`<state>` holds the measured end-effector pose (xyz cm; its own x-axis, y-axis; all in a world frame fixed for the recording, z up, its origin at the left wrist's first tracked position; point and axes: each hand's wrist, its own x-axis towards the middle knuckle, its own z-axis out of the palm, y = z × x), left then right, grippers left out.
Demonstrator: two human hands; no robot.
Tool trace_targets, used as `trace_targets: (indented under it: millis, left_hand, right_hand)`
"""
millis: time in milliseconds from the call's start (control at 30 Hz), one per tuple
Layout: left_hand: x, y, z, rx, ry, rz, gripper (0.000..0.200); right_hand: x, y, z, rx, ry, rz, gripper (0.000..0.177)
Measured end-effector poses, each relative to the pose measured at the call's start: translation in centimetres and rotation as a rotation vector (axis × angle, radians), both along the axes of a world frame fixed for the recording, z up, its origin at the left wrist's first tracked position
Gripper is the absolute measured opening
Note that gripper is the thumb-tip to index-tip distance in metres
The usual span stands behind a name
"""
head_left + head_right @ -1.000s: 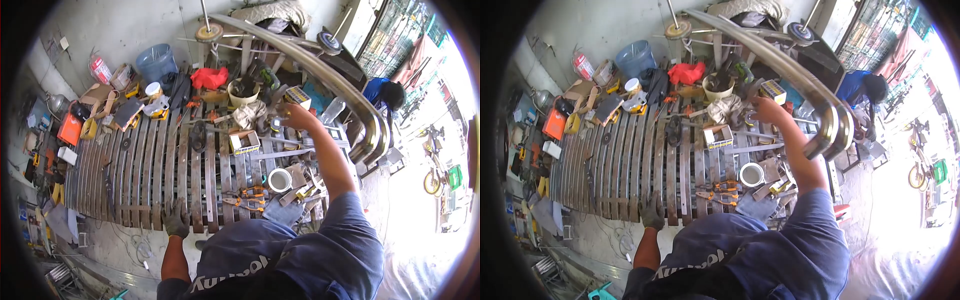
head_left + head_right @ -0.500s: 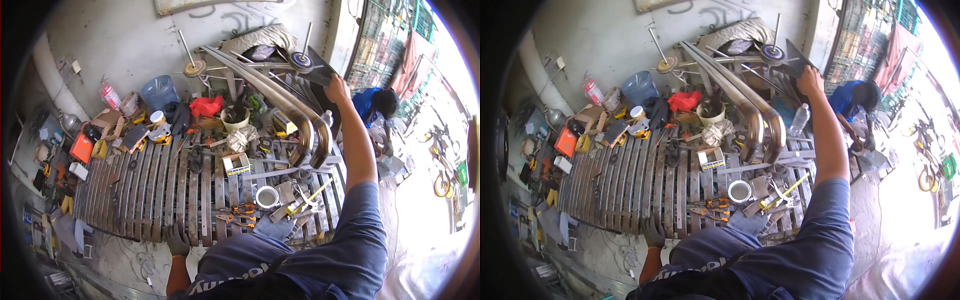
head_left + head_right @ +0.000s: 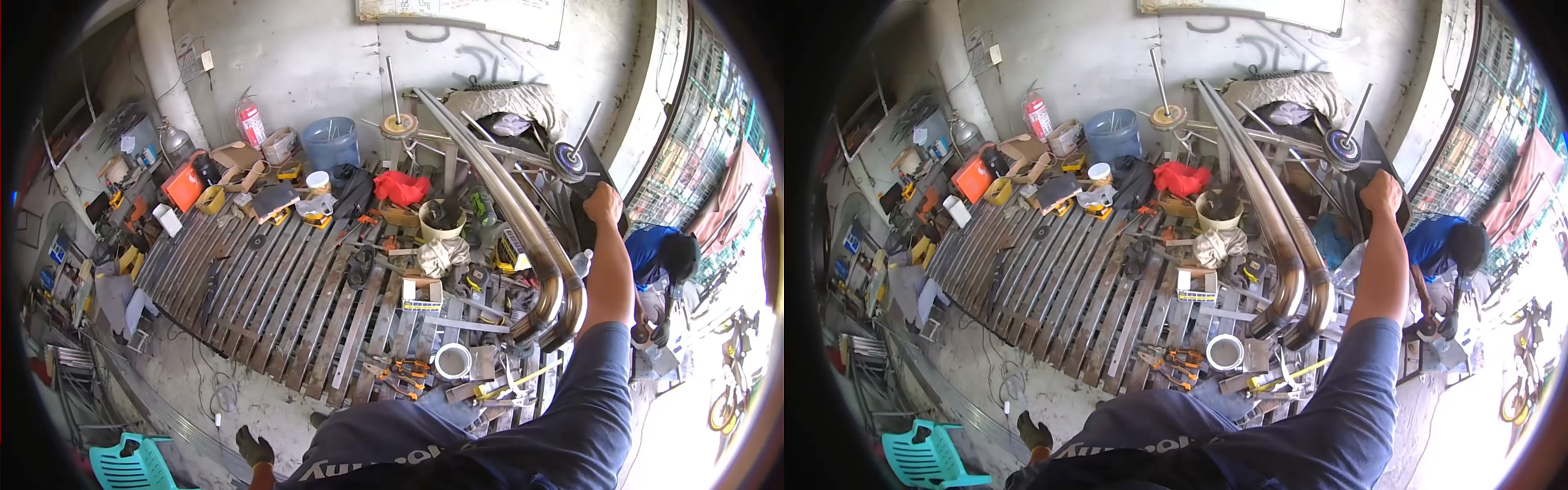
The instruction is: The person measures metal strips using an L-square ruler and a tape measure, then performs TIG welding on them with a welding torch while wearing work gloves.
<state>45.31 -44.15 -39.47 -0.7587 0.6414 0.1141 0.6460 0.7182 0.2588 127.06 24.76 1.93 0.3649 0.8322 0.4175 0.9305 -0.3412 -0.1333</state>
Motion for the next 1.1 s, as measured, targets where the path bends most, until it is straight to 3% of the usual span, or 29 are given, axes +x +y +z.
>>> trace_targets:
  millis: [267,367,433,633,933,1000,1100]
  left_hand:
    - [0.2,-2.6,-1.6,-0.098,-0.084,0.156,0.071]
    - [-0.2,-0.6,-2.6,-0.063,-0.095,0.170,0.073]
    - [-1.2,0.8,-2.9,-0.086,-0.125,0.177,0.073]
    - [-2.2,4.4,-2.5,-0.111,-0.104,0.056,0.076]
    - [-1.9,1.8,-1.9,-0.211,-0.211,0.157,0.070]
    - [-2.0,0.2,-3.6,-0.213,-0.111,0.199,0.060]
    - [-1.9,-1.4,-4.5,-0.259,-0.175,0.238,0.059]
  right_hand:
    - [2.2,-2.0,7.1,0.091,-0.047,-0.114,0.036]
    - [8.8,0.9,6.9,0.217,-0.084,0.056,0.029]
    - [8.7,0.9,7.9,0.295,-0.073,0.099,0.026]
    - [8.7,2.5,9.8,0.210,-0.017,-0.023,0.032]
    - [7.3,4.0,10.2,0.019,0.215,-0.097,0.069]
    - [7.6,3.7,9.7,0.030,0.210,-0.113,0.065]
    - [7.7,3.9,8.7,0.075,0.215,-0.114,0.058]
